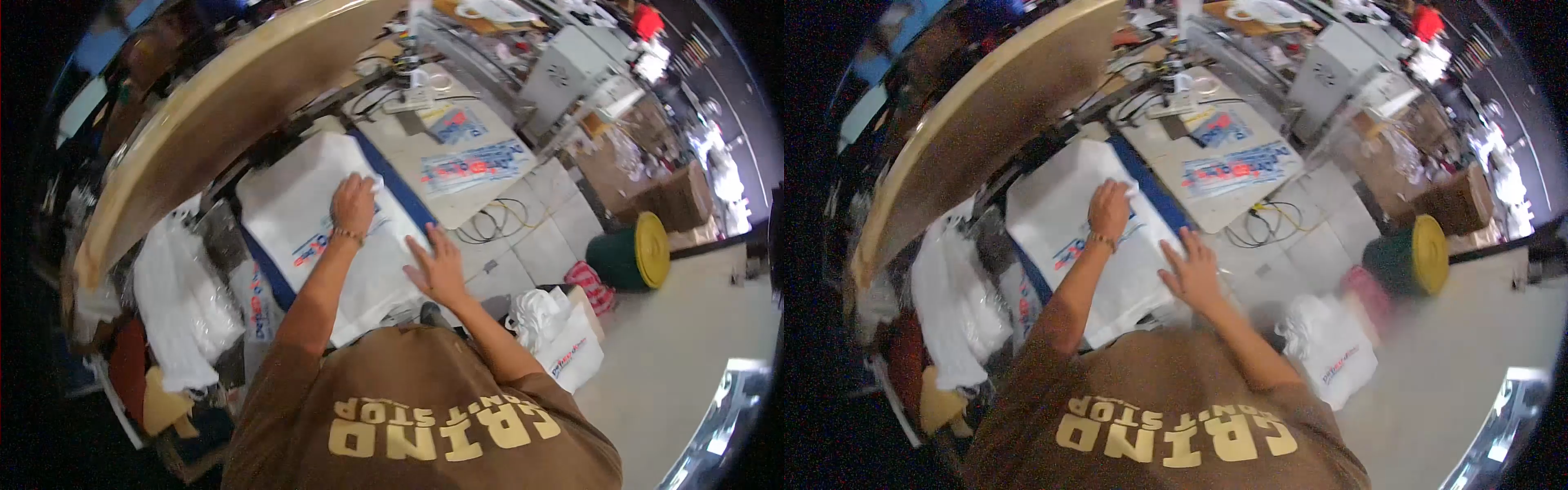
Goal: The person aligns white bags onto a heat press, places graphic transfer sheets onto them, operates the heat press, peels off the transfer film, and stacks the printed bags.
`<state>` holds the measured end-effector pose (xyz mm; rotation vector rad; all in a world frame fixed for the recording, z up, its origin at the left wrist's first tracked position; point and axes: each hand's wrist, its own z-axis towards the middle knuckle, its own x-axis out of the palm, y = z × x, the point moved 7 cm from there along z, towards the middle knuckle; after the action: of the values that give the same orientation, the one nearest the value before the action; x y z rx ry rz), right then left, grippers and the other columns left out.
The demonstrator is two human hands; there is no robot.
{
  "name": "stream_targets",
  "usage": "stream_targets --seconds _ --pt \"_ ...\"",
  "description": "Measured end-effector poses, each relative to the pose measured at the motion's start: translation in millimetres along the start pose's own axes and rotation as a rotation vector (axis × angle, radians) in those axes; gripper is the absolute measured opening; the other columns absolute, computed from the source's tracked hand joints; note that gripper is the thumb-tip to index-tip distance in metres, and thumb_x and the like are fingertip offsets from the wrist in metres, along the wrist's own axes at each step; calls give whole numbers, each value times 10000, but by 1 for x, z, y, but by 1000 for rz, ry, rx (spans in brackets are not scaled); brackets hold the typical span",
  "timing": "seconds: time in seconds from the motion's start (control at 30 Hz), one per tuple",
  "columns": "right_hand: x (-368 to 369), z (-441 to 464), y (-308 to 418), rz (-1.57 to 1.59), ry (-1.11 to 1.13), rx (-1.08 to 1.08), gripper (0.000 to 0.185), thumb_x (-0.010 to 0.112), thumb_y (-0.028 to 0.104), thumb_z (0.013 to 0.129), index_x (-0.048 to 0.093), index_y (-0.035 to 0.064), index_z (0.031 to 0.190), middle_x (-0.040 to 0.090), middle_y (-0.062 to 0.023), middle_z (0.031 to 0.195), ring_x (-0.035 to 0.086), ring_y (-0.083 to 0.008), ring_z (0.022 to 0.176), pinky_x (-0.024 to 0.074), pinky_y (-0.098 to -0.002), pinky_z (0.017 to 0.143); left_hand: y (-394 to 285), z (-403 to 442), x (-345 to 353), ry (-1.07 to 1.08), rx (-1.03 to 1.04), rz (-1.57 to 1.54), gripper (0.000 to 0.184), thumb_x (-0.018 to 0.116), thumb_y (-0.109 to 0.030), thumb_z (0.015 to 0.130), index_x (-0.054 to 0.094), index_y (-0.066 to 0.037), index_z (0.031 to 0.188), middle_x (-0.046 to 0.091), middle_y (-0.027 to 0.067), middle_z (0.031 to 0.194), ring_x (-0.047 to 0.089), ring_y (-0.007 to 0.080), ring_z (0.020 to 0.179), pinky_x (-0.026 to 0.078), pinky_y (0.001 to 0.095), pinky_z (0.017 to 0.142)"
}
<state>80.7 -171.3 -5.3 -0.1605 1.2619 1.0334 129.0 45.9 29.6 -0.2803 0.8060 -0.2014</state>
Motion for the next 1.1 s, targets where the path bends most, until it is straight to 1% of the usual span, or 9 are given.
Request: stream_targets --seconds 0.1,0.3,0.4,0.63,0.67,0.77,0.83,0.87,1.1 --pt "-2 -2 -6 -6 -27 15 655 748 365 835 529 250 1442 343 -229 1543 369 -440 1380 342 -531 1073 -20 -26 14 219 135 -74 116 642 -112 797 702 -107 896 629 105 860 619 323 799 488 459 704" --pt "1 0 0 19 -3 22 626 691 412 874 524 251 1455 323 -235 1567 355 -452 1387 325 -562 1060 74 -112 -108 266 -146 154 167 635 -92 799 698 -86 954 626 108 945 602 330 918 469 475 803" --pt "2 0 1 -11 3 29 644 703 412 859 521 259 1458 325 -232 1568 355 -451 1388 322 -556 1063 53 -129 -144 262 -145 171 136 683 -87 760 694 -138 887 603 67 895 597 292 893 461 447 747" --pt "-1 7 0 10 39 7 662 756 382 809 548 256 1425 373 -222 1530 377 -441 1363 331 -557 1057 38 -38 -23 93 -230 88 200 655 -35 753 732 -86 931 691 116 978 627 347 969 504 451 889" --pt "-1 8 -2 32 70 17 664 764 381 803 553 241 1417 397 -227 1507 393 -437 1349 333 -556 1057 15 -23 -14 9 -146 27 202 661 -46 760 742 -98 938 697 110 989 631 342 961 505 442 893" --pt "-16 16 -15 123 -54 58 662 753 381 834 545 138 1414 442 -231 1457 435 -391 1321 342 -518 1079 -36 -11 22 323 -145 -233 235 719 -205 840 740 -41 1007 709 157 1026 662 342 967 533 437 861" --pt "-42 27 -9 409 -169 160 636 737 352 861 539 85 1404 454 -225 1441 453 -369 1305 352 -486 1084 -71 -21 15 540 -477 -574 488 728 -386 892 670 8 1174 688 213 1156 683 313 1021 538 385 865" --pt "-50 23 -11 685 -276 288 612 721 324 889 533 31 1393 467 -218 1426 472 -346 1289 361 -454 1089 -92 -36 7 659 -643 -814 508 702 -344 917 617 24 1256 678 200 1159 663 251 1041 520 359 892" --pt "-30 10 -21 866 -33 448 358 669 219 949 602 -13 1213 665 -164 1134 605 -212 1129 419 -332 1017 -68 -48 -33 835 -383 -1224 428 716 -110 902 626 -27 1313 666 41 1167 597 128 1060 491 292 948"
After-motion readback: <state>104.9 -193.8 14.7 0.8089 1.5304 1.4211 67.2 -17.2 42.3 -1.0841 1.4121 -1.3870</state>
